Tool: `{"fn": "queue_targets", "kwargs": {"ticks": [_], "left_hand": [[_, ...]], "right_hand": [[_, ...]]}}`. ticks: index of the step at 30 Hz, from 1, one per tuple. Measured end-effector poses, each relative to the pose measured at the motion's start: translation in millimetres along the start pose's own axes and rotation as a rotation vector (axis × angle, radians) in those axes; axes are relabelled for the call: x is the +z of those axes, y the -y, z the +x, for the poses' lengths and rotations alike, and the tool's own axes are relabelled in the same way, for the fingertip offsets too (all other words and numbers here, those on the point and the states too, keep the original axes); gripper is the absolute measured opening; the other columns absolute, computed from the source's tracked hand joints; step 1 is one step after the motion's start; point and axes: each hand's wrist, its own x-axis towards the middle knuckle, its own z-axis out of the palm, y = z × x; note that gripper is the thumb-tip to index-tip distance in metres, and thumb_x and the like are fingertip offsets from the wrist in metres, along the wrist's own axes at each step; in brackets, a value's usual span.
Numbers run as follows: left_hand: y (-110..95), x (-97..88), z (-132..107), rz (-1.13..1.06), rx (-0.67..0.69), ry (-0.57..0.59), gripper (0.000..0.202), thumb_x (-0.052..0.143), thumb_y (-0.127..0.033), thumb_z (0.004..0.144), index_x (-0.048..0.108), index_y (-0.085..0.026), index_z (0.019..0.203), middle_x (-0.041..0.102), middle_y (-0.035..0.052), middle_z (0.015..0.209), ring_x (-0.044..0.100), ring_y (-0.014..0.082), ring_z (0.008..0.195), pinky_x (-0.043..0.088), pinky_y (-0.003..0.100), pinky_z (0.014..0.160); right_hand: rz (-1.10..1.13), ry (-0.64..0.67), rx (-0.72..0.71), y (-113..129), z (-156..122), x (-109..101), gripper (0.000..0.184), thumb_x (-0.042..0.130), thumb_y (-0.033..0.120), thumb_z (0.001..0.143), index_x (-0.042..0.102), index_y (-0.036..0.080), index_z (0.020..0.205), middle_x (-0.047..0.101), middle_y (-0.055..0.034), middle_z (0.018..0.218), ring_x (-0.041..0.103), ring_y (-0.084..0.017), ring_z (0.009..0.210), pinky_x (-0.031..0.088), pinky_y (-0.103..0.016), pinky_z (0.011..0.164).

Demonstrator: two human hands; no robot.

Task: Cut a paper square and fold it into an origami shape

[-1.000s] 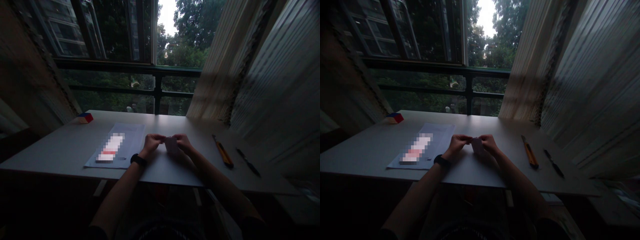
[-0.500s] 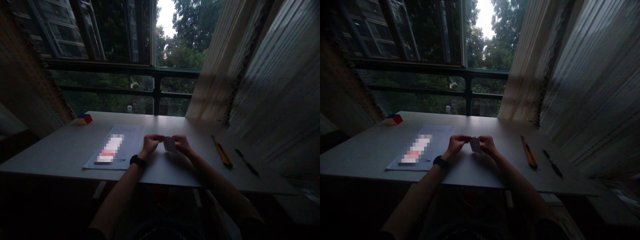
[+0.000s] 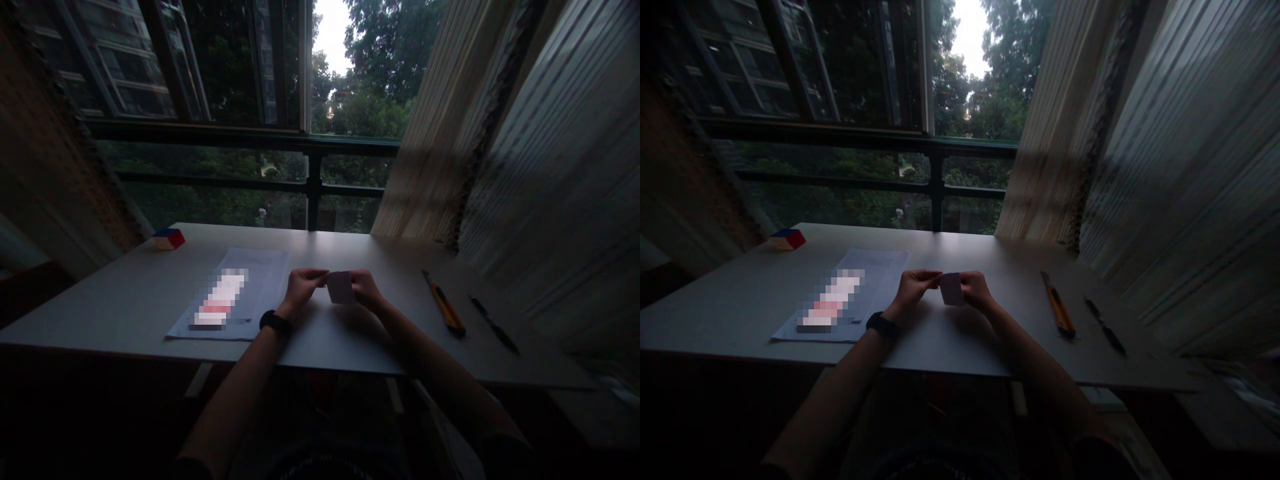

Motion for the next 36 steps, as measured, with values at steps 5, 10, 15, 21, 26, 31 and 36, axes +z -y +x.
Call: {"fn": "queue_targets", "kwargs": {"ticks": [5, 10, 15, 21, 26, 31, 36], "left_hand": [[0, 0.5, 0, -0.020, 0.005, 0.010, 0.033, 0.077, -0.034, 0.053, 0.071, -0.012, 0.077, 0.070, 0.0088, 0.072, 0.063, 0.0167, 0.062, 0.052, 0.030, 0.062], [1, 0.8, 0, -0.015, 0.035, -0.002, 0.031, 0.076, -0.034, 0.055, 0.071, -0.011, 0.076, 0.069, 0.0083, 0.070, 0.062, 0.0159, 0.061, 0.051, 0.029, 0.062], [2, -0.1, 2, 0.018, 0.045, -0.068, 0.028, 0.075, -0.032, 0.055, 0.071, -0.011, 0.072, 0.068, 0.0076, 0.067, 0.060, 0.0151, 0.059, 0.049, 0.028, 0.059], [1, -1.4, 1, 0.050, -0.062, -0.049, 0.028, 0.074, -0.032, 0.054, 0.070, -0.010, 0.072, 0.067, 0.0078, 0.064, 0.058, 0.0145, 0.057, 0.047, 0.026, 0.055], [0, -1.8, -1, 0.025, -0.124, -0.083, 0.031, 0.076, -0.032, 0.051, 0.069, -0.009, 0.071, 0.066, 0.0074, 0.064, 0.058, 0.0139, 0.057, 0.046, 0.025, 0.055], [1, -3.1, 1, -0.022, -0.159, -0.118, 0.033, 0.077, -0.033, 0.048, 0.069, -0.009, 0.070, 0.065, 0.0072, 0.064, 0.058, 0.0134, 0.057, 0.046, 0.025, 0.054], [0, -3.5, 1, -0.041, -0.202, -0.137, 0.032, 0.078, -0.030, 0.046, 0.069, -0.009, 0.068, 0.064, 0.0065, 0.061, 0.056, 0.0119, 0.054, 0.045, 0.024, 0.053]], "right_hand": [[0.070, 0.005, 0.035, -1, 0, 0, 0.020, 0.058, 0.023, 0.062, 0.072, 0.013, 0.072, 0.064, 0.0001, 0.057, 0.056, -0.014, 0.052, 0.041, -0.023, 0.050], [0.106, 0.014, 0.025, -3, 1, 3, 0.021, 0.056, 0.024, 0.062, 0.070, 0.011, 0.070, 0.062, 0.0005, 0.056, 0.054, -0.014, 0.052, 0.040, -0.023, 0.050], [0.057, 0.036, 0.011, -6, 2, 7, 0.020, 0.056, 0.028, 0.062, 0.066, 0.011, 0.058, 0.057, 0.0015, 0.052, 0.051, -0.014, 0.052, 0.037, -0.023, 0.051], [0.077, 0.084, 0.106, -9, 3, 7, 0.021, 0.054, 0.029, 0.059, 0.061, 0.011, 0.051, 0.050, 0.0022, 0.047, 0.046, -0.012, 0.049, 0.035, -0.022, 0.050], [0.139, 0.074, 0.176, -7, 3, 9, 0.015, 0.050, 0.023, 0.054, 0.058, 0.012, 0.047, 0.050, 0.0011, 0.044, 0.042, -0.009, 0.044, 0.031, -0.021, 0.045], [0.113, 0.106, 0.216, -2, 2, 10, 0.012, 0.049, 0.021, 0.052, 0.056, 0.013, 0.045, 0.050, 0.0003, 0.041, 0.042, -0.008, 0.040, 0.029, -0.020, 0.041], [0.129, 0.114, 0.238, -3, 1, 10, 0.012, 0.049, 0.021, 0.053, 0.055, 0.013, 0.046, 0.050, 0.0001, 0.042, 0.043, -0.009, 0.041, 0.031, -0.020, 0.042]]}}
